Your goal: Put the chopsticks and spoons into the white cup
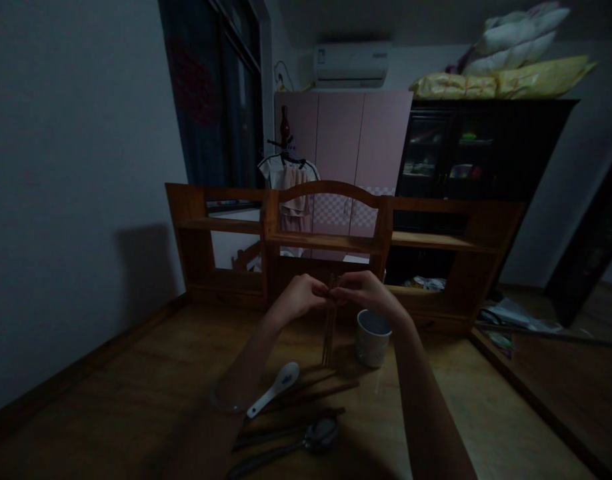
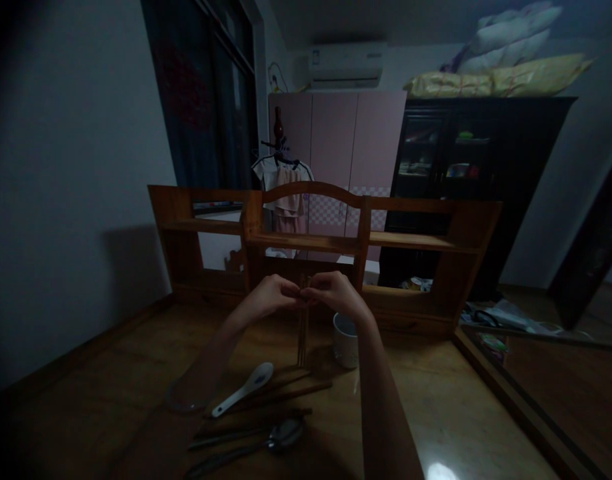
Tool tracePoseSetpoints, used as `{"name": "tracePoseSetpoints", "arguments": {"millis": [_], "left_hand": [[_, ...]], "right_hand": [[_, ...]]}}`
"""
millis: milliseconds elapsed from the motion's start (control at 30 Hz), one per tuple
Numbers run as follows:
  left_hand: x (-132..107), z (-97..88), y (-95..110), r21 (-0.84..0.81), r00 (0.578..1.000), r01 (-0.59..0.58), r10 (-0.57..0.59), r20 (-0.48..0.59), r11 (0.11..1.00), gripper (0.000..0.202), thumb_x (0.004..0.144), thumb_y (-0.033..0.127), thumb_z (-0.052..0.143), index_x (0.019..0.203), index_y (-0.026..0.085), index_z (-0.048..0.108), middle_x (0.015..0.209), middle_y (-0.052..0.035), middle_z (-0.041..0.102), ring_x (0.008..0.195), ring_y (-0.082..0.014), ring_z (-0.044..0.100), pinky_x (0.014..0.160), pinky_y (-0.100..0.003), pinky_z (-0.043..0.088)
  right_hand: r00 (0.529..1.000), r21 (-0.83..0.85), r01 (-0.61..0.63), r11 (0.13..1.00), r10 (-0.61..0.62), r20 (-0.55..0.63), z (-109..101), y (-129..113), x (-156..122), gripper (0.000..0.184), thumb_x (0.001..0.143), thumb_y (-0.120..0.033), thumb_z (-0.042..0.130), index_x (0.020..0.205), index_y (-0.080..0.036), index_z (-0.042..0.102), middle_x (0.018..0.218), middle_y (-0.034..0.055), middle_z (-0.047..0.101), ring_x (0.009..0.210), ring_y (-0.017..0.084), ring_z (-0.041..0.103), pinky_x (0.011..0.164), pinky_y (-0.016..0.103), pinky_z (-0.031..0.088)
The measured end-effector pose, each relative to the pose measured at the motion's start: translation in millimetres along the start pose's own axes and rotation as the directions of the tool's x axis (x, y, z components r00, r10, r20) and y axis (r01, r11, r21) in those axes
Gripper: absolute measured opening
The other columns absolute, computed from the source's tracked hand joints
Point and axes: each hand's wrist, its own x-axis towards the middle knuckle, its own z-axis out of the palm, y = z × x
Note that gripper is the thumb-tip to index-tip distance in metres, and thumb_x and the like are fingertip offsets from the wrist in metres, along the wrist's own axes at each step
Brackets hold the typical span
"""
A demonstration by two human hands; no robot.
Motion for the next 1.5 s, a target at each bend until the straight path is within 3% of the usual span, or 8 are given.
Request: {"name": "tracePoseSetpoints", "arguments": {"millis": [167,267,567,933,1400,1500], "left_hand": [[3.2,3.2,-8.2,-0.21,0.99,0.099,-0.076,0.116,0.973,0.042,0.065,0.044,0.075,0.094,0.014,0.076,0.076,-0.003,0.073,0.067,-0.0158,0.062,0.06,-0.023,0.044],[3.0,3.4,-9.9,-0.252,0.985,0.143,-0.112,0.134,0.957,0.042,0.061,0.042,0.078,0.091,0.013,0.077,0.07,-0.0022,0.07,0.062,-0.0137,0.059,0.059,-0.023,0.045],[0.6,4.7,-9.0,-0.125,0.993,0.108,-0.102,0.054,0.986,0.037,0.062,0.041,0.077,0.087,0.015,0.077,0.068,-0.0017,0.068,0.063,-0.0154,0.061,0.055,-0.022,0.046],[1.0,3.6,-7.5,-0.265,0.982,0.155,-0.118,0.149,0.952,0.04,0.061,0.041,0.078,0.09,0.014,0.077,0.071,-0.0008,0.071,0.065,-0.0156,0.063,0.064,-0.025,0.051],[1.9,5.5,-7.2,-0.249,0.981,0.164,-0.133,0.14,0.954,0.039,0.062,0.04,0.077,0.091,0.013,0.076,0.073,-0.0035,0.072,0.066,-0.0167,0.065,0.066,-0.028,0.052],[0.6,0.9,-5.2,-0.209,0.986,0.134,-0.11,0.123,0.969,0.039,0.064,0.041,0.076,0.092,0.014,0.076,0.077,-0.0046,0.074,0.07,-0.0188,0.067,0.067,-0.029,0.054]], "right_hand": [[1.0,-0.056,0.018,0.998,-0.017,0.008,-1.6,-0.5,-0.6,0.033,0.082,-0.045,0.066,0.077,-0.014,0.072,0.07,0.0024,0.069,0.069,0.017,0.063,0.061,0.022,0.045],[1.0,-0.026,0.016,1.0,-0.015,0.022,-1.8,-1.5,-1.2,0.031,0.081,-0.044,0.066,0.078,-0.013,0.073,0.07,0.0023,0.069,0.069,0.017,0.062,0.06,0.022,0.044],[0.999,0.043,-0.028,0.999,0.027,0.021,-0.1,-8.4,-2.1,0.028,0.078,-0.041,0.07,0.076,-0.014,0.074,0.07,0.0027,0.07,0.069,0.017,0.063,0.061,0.022,0.045],[0.998,0.069,-0.047,0.996,0.044,0.038,-0.3,-2.0,-0.3,0.03,0.077,-0.043,0.07,0.078,-0.014,0.074,0.07,0.0032,0.069,0.069,0.018,0.064,0.061,0.024,0.047],[0.999,0.095,-0.044,0.995,0.041,0.031,1.1,-1.4,-0.3,0.028,0.076,-0.041,0.071,0.075,-0.014,0.071,0.069,0.0031,0.069,0.068,0.018,0.065,0.061,0.024,0.049],[0.999,0.084,-0.011,0.996,0.014,-0.032,-2.2,-4.6,-2.2,0.026,0.079,-0.04,0.069,0.078,-0.014,0.069,0.072,0.004,0.069,0.069,0.018,0.066,0.063,0.026,0.051]]}}
